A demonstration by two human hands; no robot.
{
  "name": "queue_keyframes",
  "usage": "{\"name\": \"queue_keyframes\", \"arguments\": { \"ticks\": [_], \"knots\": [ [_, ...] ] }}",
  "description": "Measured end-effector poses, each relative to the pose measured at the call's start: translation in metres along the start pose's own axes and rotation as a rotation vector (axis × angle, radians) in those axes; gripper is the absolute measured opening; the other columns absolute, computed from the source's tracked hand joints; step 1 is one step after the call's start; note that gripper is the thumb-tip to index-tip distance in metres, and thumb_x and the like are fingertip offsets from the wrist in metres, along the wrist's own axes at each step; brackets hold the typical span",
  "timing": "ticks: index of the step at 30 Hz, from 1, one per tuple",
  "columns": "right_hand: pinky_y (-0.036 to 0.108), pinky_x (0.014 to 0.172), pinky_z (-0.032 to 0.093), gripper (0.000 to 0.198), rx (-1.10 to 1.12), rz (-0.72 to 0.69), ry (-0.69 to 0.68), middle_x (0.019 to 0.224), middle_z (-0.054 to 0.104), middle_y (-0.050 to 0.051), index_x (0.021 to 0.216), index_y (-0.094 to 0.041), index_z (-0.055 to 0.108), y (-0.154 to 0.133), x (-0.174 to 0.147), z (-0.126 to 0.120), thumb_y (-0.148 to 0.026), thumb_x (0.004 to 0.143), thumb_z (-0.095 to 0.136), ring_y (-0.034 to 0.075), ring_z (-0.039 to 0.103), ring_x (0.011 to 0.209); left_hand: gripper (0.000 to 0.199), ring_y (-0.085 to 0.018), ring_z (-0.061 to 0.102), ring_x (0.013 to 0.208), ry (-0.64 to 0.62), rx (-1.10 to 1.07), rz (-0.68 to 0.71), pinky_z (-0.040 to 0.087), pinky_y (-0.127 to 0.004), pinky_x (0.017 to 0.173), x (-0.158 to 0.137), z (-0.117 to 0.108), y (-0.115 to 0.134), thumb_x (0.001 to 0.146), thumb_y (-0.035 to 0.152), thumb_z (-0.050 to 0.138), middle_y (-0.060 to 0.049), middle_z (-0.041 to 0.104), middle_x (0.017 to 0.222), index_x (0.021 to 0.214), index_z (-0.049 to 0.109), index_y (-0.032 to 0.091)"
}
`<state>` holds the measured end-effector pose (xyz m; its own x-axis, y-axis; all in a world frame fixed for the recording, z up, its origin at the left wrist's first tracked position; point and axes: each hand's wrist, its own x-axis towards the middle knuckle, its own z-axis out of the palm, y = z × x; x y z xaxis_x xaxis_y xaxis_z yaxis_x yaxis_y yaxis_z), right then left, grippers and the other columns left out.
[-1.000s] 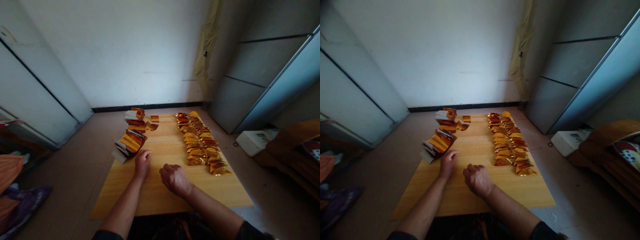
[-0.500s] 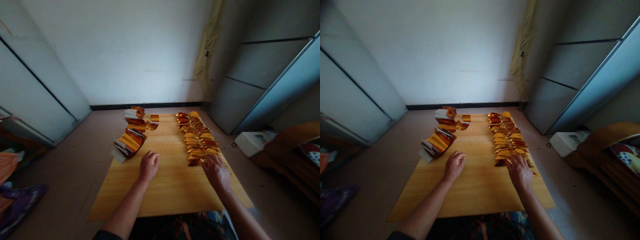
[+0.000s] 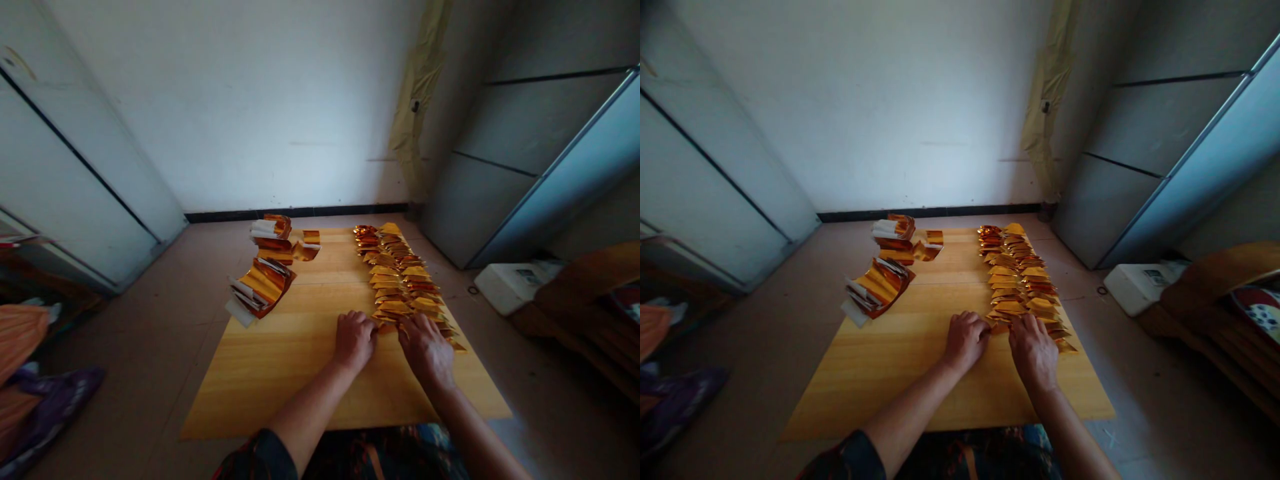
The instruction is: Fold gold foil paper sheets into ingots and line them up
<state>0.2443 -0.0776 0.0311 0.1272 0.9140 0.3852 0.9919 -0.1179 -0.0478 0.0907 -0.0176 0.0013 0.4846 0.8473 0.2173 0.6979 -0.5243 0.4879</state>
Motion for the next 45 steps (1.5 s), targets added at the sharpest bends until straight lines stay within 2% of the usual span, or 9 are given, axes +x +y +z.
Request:
{"name": "queue_keyframes", "arguments": {
  "ticks": [5, 12, 18, 22, 28, 31, 36, 39, 45],
  "knots": [
    [0.026, 0.063, 0.033, 0.018, 0.094, -0.057, 0.039, 0.082, 0.061, 0.004, 0.080, -0.023, 0.068, -0.005, -0.005, -0.004, -0.022, 0.087, 0.051, 0.017, 0.051, 0.079, 0.009, -0.020, 0.055, 0.086, 0.046, -0.081, 0.007, 0.036, -0.033, 0.077, -0.006, -0.003, -0.006, 0.078, 0.018, 0.062, -0.006, 0.064, 0.081, 0.079, 0.070, 0.022],
    [0.023, 0.066, 0.036, 0.024, 0.276, -0.111, -0.008, 0.086, 0.065, 0.004, 0.083, -0.022, 0.065, -0.011, -0.015, 0.001, -0.026, 0.092, 0.043, 0.016, 0.056, 0.079, 0.020, -0.015, 0.059, 0.082, 0.072, -0.310, 0.035, 0.044, -0.027, 0.076, -0.015, -0.007, -0.018, 0.082, 0.010, 0.050, -0.005, 0.067, 0.085, 0.087, 0.067, 0.020],
    [0.023, 0.050, 0.032, 0.024, 0.333, 0.006, -0.105, 0.085, 0.068, 0.004, 0.089, -0.022, 0.064, -0.008, -0.019, 0.015, -0.028, 0.090, 0.040, 0.013, 0.060, 0.061, 0.018, -0.014, 0.062, 0.073, -0.052, -0.416, -0.122, 0.045, -0.024, 0.070, -0.007, -0.015, -0.015, 0.075, 0.011, 0.054, -0.003, 0.072, 0.081, 0.081, 0.069, 0.019],
    [0.022, 0.051, 0.035, 0.023, 0.486, 0.102, -0.228, 0.069, 0.067, 0.001, 0.084, -0.023, 0.064, 0.006, -0.014, 0.016, -0.035, 0.085, 0.045, 0.015, 0.061, 0.061, 0.014, -0.014, 0.061, 0.067, -0.123, -0.456, -0.190, 0.043, -0.024, 0.064, -0.001, -0.018, -0.007, 0.075, 0.020, 0.057, -0.003, 0.072, 0.074, 0.075, 0.071, 0.017],
    [0.022, 0.048, 0.037, 0.021, 0.742, 0.281, -0.441, 0.044, 0.052, -0.006, 0.074, -0.022, 0.062, 0.028, -0.005, 0.002, -0.039, 0.075, 0.049, 0.014, 0.055, 0.044, 0.014, -0.013, 0.057, 0.060, -0.224, -0.579, -0.245, 0.040, -0.023, 0.058, 0.004, -0.015, 0.009, 0.072, 0.023, 0.059, 0.000, 0.067, 0.063, 0.069, 0.070, 0.015],
    [0.021, 0.048, 0.037, 0.019, 0.772, 0.268, -0.518, 0.044, 0.051, -0.007, 0.071, -0.022, 0.061, 0.029, -0.005, -0.007, -0.037, 0.074, 0.051, 0.013, 0.053, 0.043, 0.012, -0.013, 0.057, 0.060, -0.248, -0.553, -0.231, 0.039, -0.023, 0.058, 0.006, -0.019, 0.012, 0.070, 0.021, 0.060, 0.000, 0.066, 0.062, 0.066, 0.070, 0.015],
    [0.020, 0.045, 0.035, 0.018, 0.819, 0.171, -0.494, 0.049, 0.051, -0.006, 0.073, -0.021, 0.061, 0.011, -0.012, -0.006, -0.035, 0.077, 0.050, 0.011, 0.051, 0.044, 0.013, -0.013, 0.057, 0.063, -0.340, -0.554, -0.181, 0.040, -0.023, 0.059, 0.002, -0.033, -0.006, 0.071, 0.023, 0.058, 0.000, 0.066, 0.065, 0.070, 0.068, 0.015],
    [0.020, 0.044, 0.034, 0.020, 0.856, 0.140, -0.475, 0.049, 0.050, -0.005, 0.079, -0.020, 0.063, -0.004, -0.014, 0.001, -0.035, 0.079, 0.049, 0.011, 0.048, 0.042, 0.016, -0.013, 0.058, 0.058, -0.478, -0.685, -0.273, 0.042, -0.022, 0.056, -0.003, -0.041, -0.022, 0.071, 0.027, 0.057, 0.000, 0.065, 0.062, 0.074, 0.065, 0.014],
    [0.020, 0.045, 0.039, 0.025, 0.878, 0.129, -0.449, 0.050, 0.053, -0.005, 0.081, -0.021, 0.063, -0.018, -0.011, 0.004, -0.039, 0.082, 0.046, 0.012, 0.053, 0.043, 0.027, -0.014, 0.063, 0.059, -0.545, -0.883, -0.445, 0.047, -0.025, 0.057, -0.011, -0.056, -0.032, 0.066, 0.037, 0.067, -0.001, 0.064, 0.061, 0.075, 0.062, 0.013]
  ]
}}
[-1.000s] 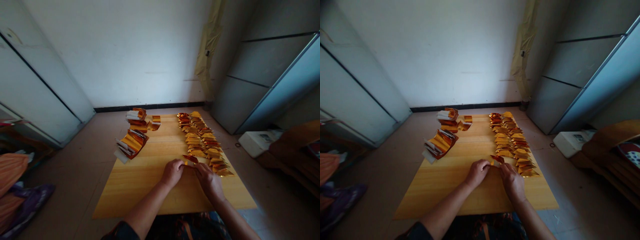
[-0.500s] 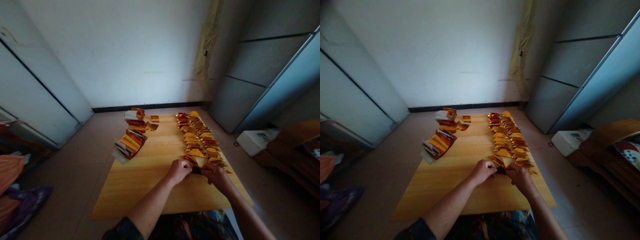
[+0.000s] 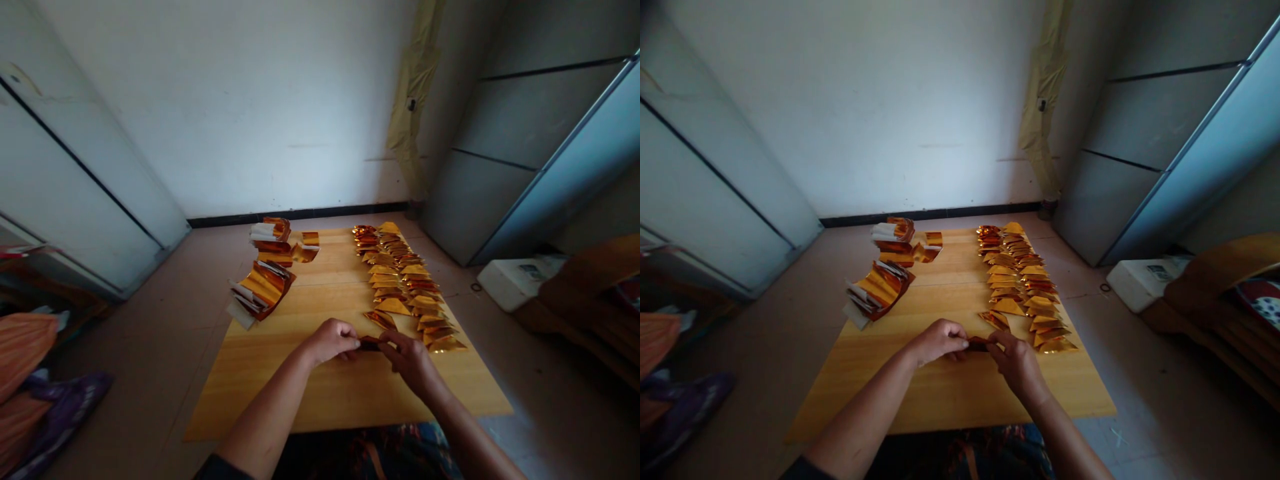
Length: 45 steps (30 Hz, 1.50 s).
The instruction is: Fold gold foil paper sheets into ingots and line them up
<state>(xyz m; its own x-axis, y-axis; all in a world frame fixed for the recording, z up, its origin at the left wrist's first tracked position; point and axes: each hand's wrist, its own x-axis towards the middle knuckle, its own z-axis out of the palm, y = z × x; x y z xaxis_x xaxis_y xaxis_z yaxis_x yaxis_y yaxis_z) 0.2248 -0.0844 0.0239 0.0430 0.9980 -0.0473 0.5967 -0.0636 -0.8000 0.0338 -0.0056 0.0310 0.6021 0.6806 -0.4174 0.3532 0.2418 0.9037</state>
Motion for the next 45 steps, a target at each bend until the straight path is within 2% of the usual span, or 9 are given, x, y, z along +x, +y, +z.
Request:
{"name": "queue_keyframes", "arguments": {
  "ticks": [8, 11, 15, 18, 22, 34, 39, 42, 45],
  "knots": [
    [0.020, 0.049, 0.045, 0.025, 0.074, -0.029, 0.102, 0.065, 0.064, -0.001, 0.084, -0.021, 0.065, -0.005, 0.003, 0.010, -0.039, 0.083, 0.048, 0.012, 0.059, 0.047, 0.037, -0.016, 0.063, 0.064, 0.015, -0.258, 0.009, 0.047, -0.029, 0.064, -0.013, -0.004, -0.004, 0.059, 0.043, 0.073, -0.006, 0.068, 0.071, 0.075, 0.062, 0.012],
    [0.025, 0.060, 0.051, 0.022, 0.133, -0.076, 0.182, 0.093, 0.069, 0.006, 0.082, -0.021, 0.067, -0.006, 0.007, 0.019, -0.036, 0.080, 0.052, 0.016, 0.065, 0.068, 0.027, -0.016, 0.061, 0.073, 0.148, -0.185, 0.118, 0.045, -0.028, 0.070, -0.015, -0.007, -0.007, 0.061, 0.036, 0.071, -0.006, 0.069, 0.075, 0.072, 0.066, 0.011],
    [0.033, 0.080, 0.049, 0.016, 0.184, -0.107, 0.215, 0.106, 0.067, 0.009, 0.070, -0.020, 0.066, -0.007, 0.013, 0.028, -0.032, 0.075, 0.056, 0.024, 0.060, 0.102, 0.014, -0.018, 0.060, 0.082, 0.276, -0.058, 0.259, 0.043, -0.028, 0.077, -0.018, -0.007, -0.008, 0.065, 0.028, 0.066, -0.005, 0.069, 0.084, 0.064, 0.065, 0.014],
    [0.031, 0.062, 0.049, 0.018, 0.286, 0.004, 0.116, 0.089, 0.068, 0.007, 0.077, -0.021, 0.063, -0.006, 0.015, 0.030, -0.036, 0.076, 0.054, 0.020, 0.063, 0.076, 0.012, -0.018, 0.060, 0.082, 0.349, -0.003, 0.339, 0.043, -0.027, 0.078, -0.021, -0.005, -0.009, 0.065, 0.025, 0.064, -0.004, 0.068, 0.084, 0.058, 0.062, 0.016],
    [0.025, 0.049, 0.039, 0.020, 0.448, 0.123, -0.061, 0.057, 0.059, 0.000, 0.076, -0.020, 0.058, -0.010, 0.017, 0.027, -0.040, 0.075, 0.055, 0.013, 0.050, 0.049, 0.011, -0.018, 0.060, 0.081, 0.367, -0.016, 0.376, 0.043, -0.027, 0.077, -0.023, -0.006, -0.011, 0.064, 0.024, 0.064, -0.005, 0.068, 0.084, 0.058, 0.061, 0.016],
    [0.022, 0.049, 0.035, 0.024, 0.566, 0.063, 0.050, 0.055, 0.051, -0.005, 0.072, -0.018, 0.060, -0.024, 0.023, 0.030, -0.039, 0.064, 0.067, 0.009, 0.043, 0.050, 0.010, -0.012, 0.056, 0.070, 0.408, -0.240, 0.327, 0.042, -0.022, 0.067, -0.025, -0.009, -0.019, 0.062, 0.020, 0.064, -0.002, 0.064, 0.076, 0.070, 0.061, 0.015],
    [0.021, 0.047, 0.037, 0.027, 0.590, 0.033, 0.075, 0.058, 0.057, -0.004, 0.083, -0.018, 0.059, -0.022, 0.026, 0.041, -0.037, 0.065, 0.067, 0.010, 0.046, 0.049, 0.037, -0.012, 0.059, 0.072, 0.387, -0.297, 0.241, 0.043, -0.022, 0.068, -0.022, -0.008, -0.021, 0.058, 0.014, 0.065, -0.002, 0.067, 0.080, 0.095, 0.065, 0.013],
    [0.021, 0.046, 0.037, 0.018, 0.451, 0.005, 0.040, 0.058, 0.058, -0.002, 0.075, -0.018, 0.060, -0.023, 0.029, 0.048, -0.036, 0.069, 0.062, 0.010, 0.048, 0.048, 0.033, -0.014, 0.061, 0.074, 0.357, -0.204, 0.189, 0.046, -0.024, 0.070, -0.020, -0.010, -0.023, 0.062, 0.018, 0.066, -0.005, 0.070, 0.085, 0.095, 0.068, 0.012],
    [0.021, 0.051, 0.038, 0.013, 0.178, -0.055, 0.059, 0.064, 0.064, -0.001, 0.081, -0.019, 0.063, -0.028, 0.032, 0.057, -0.029, 0.075, 0.058, 0.012, 0.055, 0.055, 0.017, -0.015, 0.061, 0.070, 0.453, -0.045, 0.218, 0.047, -0.025, 0.066, -0.017, -0.016, -0.029, 0.069, 0.022, 0.063, -0.004, 0.069, 0.076, 0.081, 0.069, 0.012]
  ]
}}
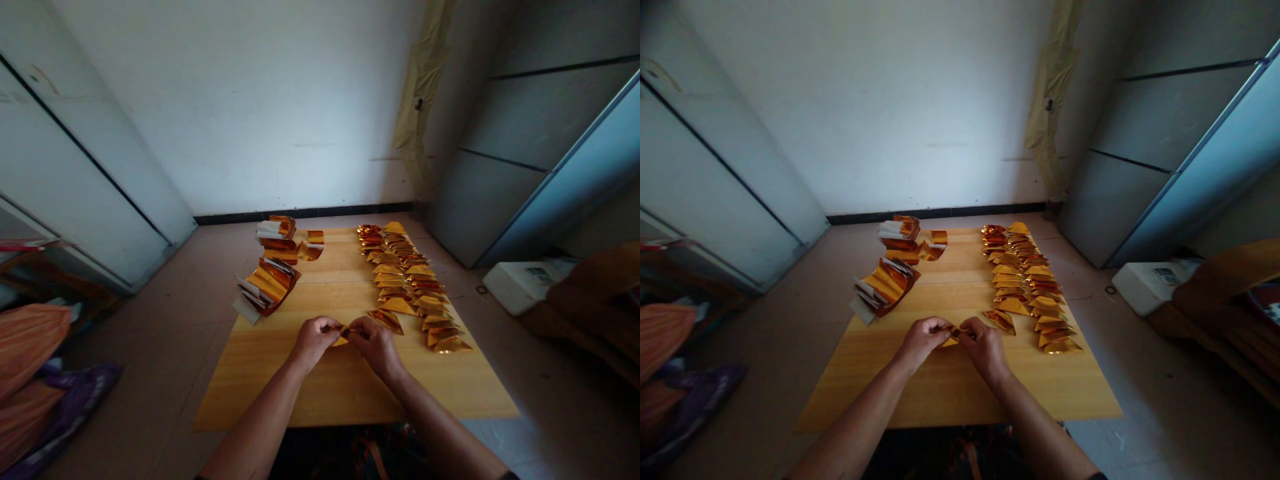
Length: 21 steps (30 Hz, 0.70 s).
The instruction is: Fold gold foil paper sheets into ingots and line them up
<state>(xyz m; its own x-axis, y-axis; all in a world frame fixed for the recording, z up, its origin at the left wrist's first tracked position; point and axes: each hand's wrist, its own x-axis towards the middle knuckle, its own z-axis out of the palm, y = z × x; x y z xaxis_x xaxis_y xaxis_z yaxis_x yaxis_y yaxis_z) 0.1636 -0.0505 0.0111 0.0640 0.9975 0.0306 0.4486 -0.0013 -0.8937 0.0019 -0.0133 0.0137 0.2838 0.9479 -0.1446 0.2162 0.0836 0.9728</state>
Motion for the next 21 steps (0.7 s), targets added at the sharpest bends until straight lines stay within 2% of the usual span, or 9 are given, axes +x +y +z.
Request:
{"name": "queue_keyframes", "arguments": {
  "ticks": [2, 6, 10, 12, 15, 18, 21],
  "knots": [
    [0.021, 0.056, 0.038, 0.013, -0.201, -0.032, -0.005, 0.069, 0.068, 0.000, 0.089, -0.021, 0.064, -0.005, 0.002, 0.007, -0.024, 0.079, 0.055, 0.013, 0.060, 0.061, 0.010, -0.014, 0.060, 0.070, 0.089, 0.174, 0.089, 0.047, -0.024, 0.065, 0.003, -0.003, -0.004, 0.069, 0.016, 0.062, -0.003, 0.067, 0.073, 0.077, 0.068, 0.014],
    [0.021, 0.056, 0.034, 0.015, -0.557, -0.040, -0.013, 0.074, 0.069, 0.003, 0.090, -0.021, 0.063, -0.018, 0.006, 0.019, -0.023, 0.087, 0.049, 0.014, 0.062, 0.066, 0.018, -0.013, 0.058, 0.073, 0.158, 0.515, 0.286, 0.046, -0.024, 0.069, 0.008, -0.006, -0.012, 0.069, 0.004, 0.057, -0.002, 0.063, 0.075, 0.075, 0.067, 0.018],
    [0.022, 0.053, 0.030, 0.019, -0.785, -0.101, -0.030, 0.081, 0.067, 0.003, 0.093, -0.021, 0.061, -0.022, 0.006, 0.024, -0.021, 0.092, 0.042, 0.012, 0.060, 0.064, 0.026, -0.014, 0.059, 0.080, 0.154, 0.609, 0.443, 0.047, -0.025, 0.073, 0.007, -0.004, -0.020, 0.075, 0.003, 0.051, -0.004, 0.062, 0.086, 0.090, 0.065, 0.019],
    [0.023, 0.053, 0.031, 0.019, -0.859, -0.131, -0.045, 0.084, 0.064, 0.004, 0.093, -0.022, 0.060, -0.021, 0.005, 0.023, -0.018, 0.092, 0.042, 0.013, 0.058, 0.068, 0.026, -0.015, 0.058, 0.087, 0.155, 0.670, 0.508, 0.047, -0.027, 0.077, 0.004, -0.003, -0.022, 0.080, 0.006, 0.048, -0.007, 0.061, 0.095, 0.095, 0.064, 0.019],
    [0.024, 0.059, 0.035, 0.016, -0.938, -0.180, -0.034, 0.091, 0.061, 0.007, 0.089, -0.022, 0.061, -0.020, 0.005, 0.021, -0.020, 0.090, 0.045, 0.017, 0.056, 0.083, 0.018, -0.020, 0.056, 0.095, 0.205, 0.872, 0.557, 0.043, -0.034, 0.081, -0.002, -0.004, -0.021, 0.084, 0.014, 0.049, -0.009, 0.060, 0.104, 0.087, 0.066, 0.020],
    [0.025, 0.064, 0.038, 0.015, -0.948, -0.220, -0.071, 0.095, 0.058, 0.008, 0.088, -0.022, 0.061, -0.023, 0.007, 0.023, -0.020, 0.090, 0.046, 0.020, 0.054, 0.090, 0.017, -0.021, 0.054, 0.088, 0.186, 1.041, 0.555, 0.038, -0.036, 0.078, -0.005, -0.007, -0.016, 0.084, 0.017, 0.052, -0.008, 0.062, 0.089, 0.075, 0.066, 0.019],
    [0.023, 0.060, 0.037, 0.020, -0.895, -0.182, -0.174, 0.092, 0.059, 0.007, 0.091, -0.021, 0.060, -0.025, 0.012, 0.028, -0.014, 0.090, 0.041, 0.015, 0.057, 0.076, 0.018, -0.019, 0.055, 0.078, 0.104, 1.065, 0.522, 0.035, -0.034, 0.073, -0.005, -0.010, -0.014, 0.083, 0.014, 0.052, -0.006, 0.061, 0.074, 0.073, 0.067, 0.019]
  ]
}}
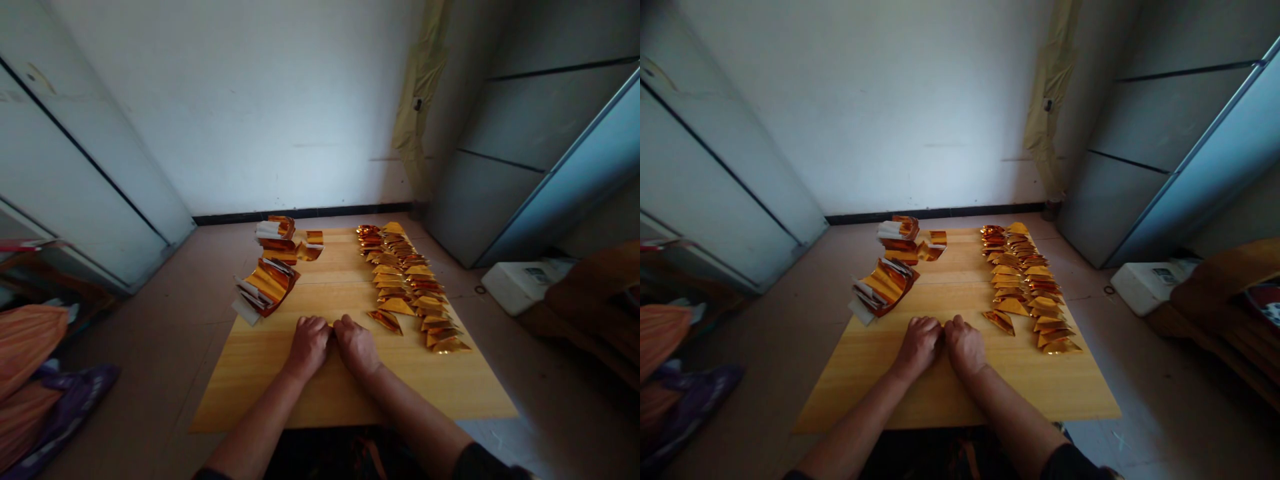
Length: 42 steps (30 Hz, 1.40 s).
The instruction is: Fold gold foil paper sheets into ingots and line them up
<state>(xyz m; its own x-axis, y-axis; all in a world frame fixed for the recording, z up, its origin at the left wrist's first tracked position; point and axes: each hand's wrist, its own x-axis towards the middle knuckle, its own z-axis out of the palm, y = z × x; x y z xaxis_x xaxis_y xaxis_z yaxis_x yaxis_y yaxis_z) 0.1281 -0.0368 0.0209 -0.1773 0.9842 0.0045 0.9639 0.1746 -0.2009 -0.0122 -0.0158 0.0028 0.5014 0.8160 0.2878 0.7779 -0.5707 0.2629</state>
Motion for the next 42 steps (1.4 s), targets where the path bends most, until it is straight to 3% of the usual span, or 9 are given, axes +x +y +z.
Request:
{"name": "queue_keyframes", "arguments": {
  "ticks": [4, 8, 11, 15, 22, 29, 34, 38, 42],
  "knots": [
    [0.022, 0.059, 0.036, 0.020, 0.080, 0.120, -0.064, 0.091, 0.063, 0.008, 0.092, -0.018, 0.062, 0.005, 0.011, -0.001, -0.013, 0.085, 0.044, 0.014, 0.060, 0.073, 0.016, -0.017, 0.058, 0.081, -0.086, -0.151, -0.098, 0.034, -0.032, 0.074, 0.002, -0.003, -0.005, 0.080, 0.015, 0.058, -0.003, 0.066, 0.079, 0.081, 0.072, 0.023],
    [0.022, 0.066, 0.036, 0.018, 0.191, 0.113, -0.101, 0.089, 0.066, 0.007, 0.087, -0.017, 0.065, 0.014, 0.015, -0.007, -0.013, 0.081, 0.047, 0.015, 0.061, 0.082, 0.016, -0.017, 0.057, 0.085, -0.102, -0.209, -0.176, 0.033, -0.032, 0.078, 0.001, -0.009, -0.007, 0.078, 0.018, 0.061, -0.002, 0.067, 0.083, 0.083, 0.073, 0.028],
    [0.022, 0.064, 0.035, 0.012, 0.233, 0.120, -0.100, 0.086, 0.066, 0.006, 0.084, -0.018, 0.064, 0.012, 0.013, -0.011, -0.023, 0.082, 0.054, 0.015, 0.060, 0.078, 0.016, -0.019, 0.054, 0.091, -0.066, -0.168, -0.190, 0.031, -0.037, 0.083, -0.003, -0.010, -0.009, 0.076, 0.022, 0.065, -0.002, 0.065, 0.085, 0.086, 0.074, 0.032],
    [0.022, 0.057, 0.031, 0.020, 0.185, 0.185, -0.088, 0.086, 0.063, 0.004, 0.086, -0.019, 0.061, 0.005, 0.010, -0.011, -0.037, 0.078, 0.062, 0.014, 0.059, 0.071, 0.020, -0.020, 0.050, 0.094, -0.040, -0.146, -0.206, 0.027, -0.042, 0.091, -0.005, -0.009, -0.013, 0.075, 0.026, 0.068, -0.002, 0.062, 0.090, 0.091, 0.073, 0.037],
    [0.021, 0.060, 0.031, 0.008, 0.306, 0.147, -0.097, 0.082, 0.064, 0.002, 0.081, -0.019, 0.061, 0.018, 0.015, -0.003, -0.018, 0.073, 0.061, 0.012, 0.056, 0.073, 0.028, -0.020, 0.046, 0.104, -0.087, -0.182, -0.189, 0.023, -0.044, 0.097, -0.006, -0.009, -0.019, 0.076, 0.023, 0.066, 0.000, 0.058, 0.103, 0.096, 0.070, 0.043],
    [0.020, 0.066, 0.036, 0.023, 0.372, 0.146, -0.117, 0.084, 0.066, 0.003, 0.082, -0.018, 0.065, 0.023, 0.016, -0.009, -0.004, 0.072, 0.050, 0.013, 0.058, 0.078, 0.031, -0.020, 0.045, 0.107, -0.148, -0.175, -0.159, 0.023, -0.044, 0.098, -0.008, -0.012, -0.025, 0.082, 0.019, 0.059, 0.001, 0.057, 0.109, 0.097, 0.069, 0.044],
    [0.019, 0.067, 0.038, 0.024, 0.268, 0.050, -0.065, 0.094, 0.062, 0.004, 0.090, -0.019, 0.065, 0.025, 0.008, -0.005, -0.008, 0.081, 0.046, 0.012, 0.059, 0.080, 0.039, -0.020, 0.046, 0.107, -0.122, -0.148, -0.114, 0.026, -0.043, 0.097, -0.012, -0.012, -0.025, 0.081, 0.011, 0.053, -0.001, 0.058, 0.109, 0.101, 0.069, 0.040],
    [0.019, 0.067, 0.038, 0.023, 0.219, -0.013, -0.048, 0.099, 0.060, 0.005, 0.098, -0.020, 0.063, 0.026, 0.003, 0.001, -0.013, 0.084, 0.045, 0.011, 0.060, 0.080, 0.041, -0.022, 0.046, 0.108, -0.085, -0.142, -0.062, 0.026, -0.044, 0.098, -0.015, -0.011, -0.022, 0.075, 0.015, 0.059, -0.003, 0.059, 0.111, 0.111, 0.065, 0.033],
    [0.019, 0.065, 0.038, 0.019, 0.189, -0.013, -0.062, 0.099, 0.060, 0.004, 0.097, -0.020, 0.063, 0.025, 0.003, 0.003, -0.018, 0.084, 0.048, 0.012, 0.060, 0.079, 0.027, -0.021, 0.049, 0.102, -0.041, -0.128, -0.063, 0.030, -0.041, 0.092, -0.012, -0.009, -0.018, 0.079, 0.020, 0.059, -0.004, 0.063, 0.105, 0.103, 0.068, 0.029]
  ]
}}
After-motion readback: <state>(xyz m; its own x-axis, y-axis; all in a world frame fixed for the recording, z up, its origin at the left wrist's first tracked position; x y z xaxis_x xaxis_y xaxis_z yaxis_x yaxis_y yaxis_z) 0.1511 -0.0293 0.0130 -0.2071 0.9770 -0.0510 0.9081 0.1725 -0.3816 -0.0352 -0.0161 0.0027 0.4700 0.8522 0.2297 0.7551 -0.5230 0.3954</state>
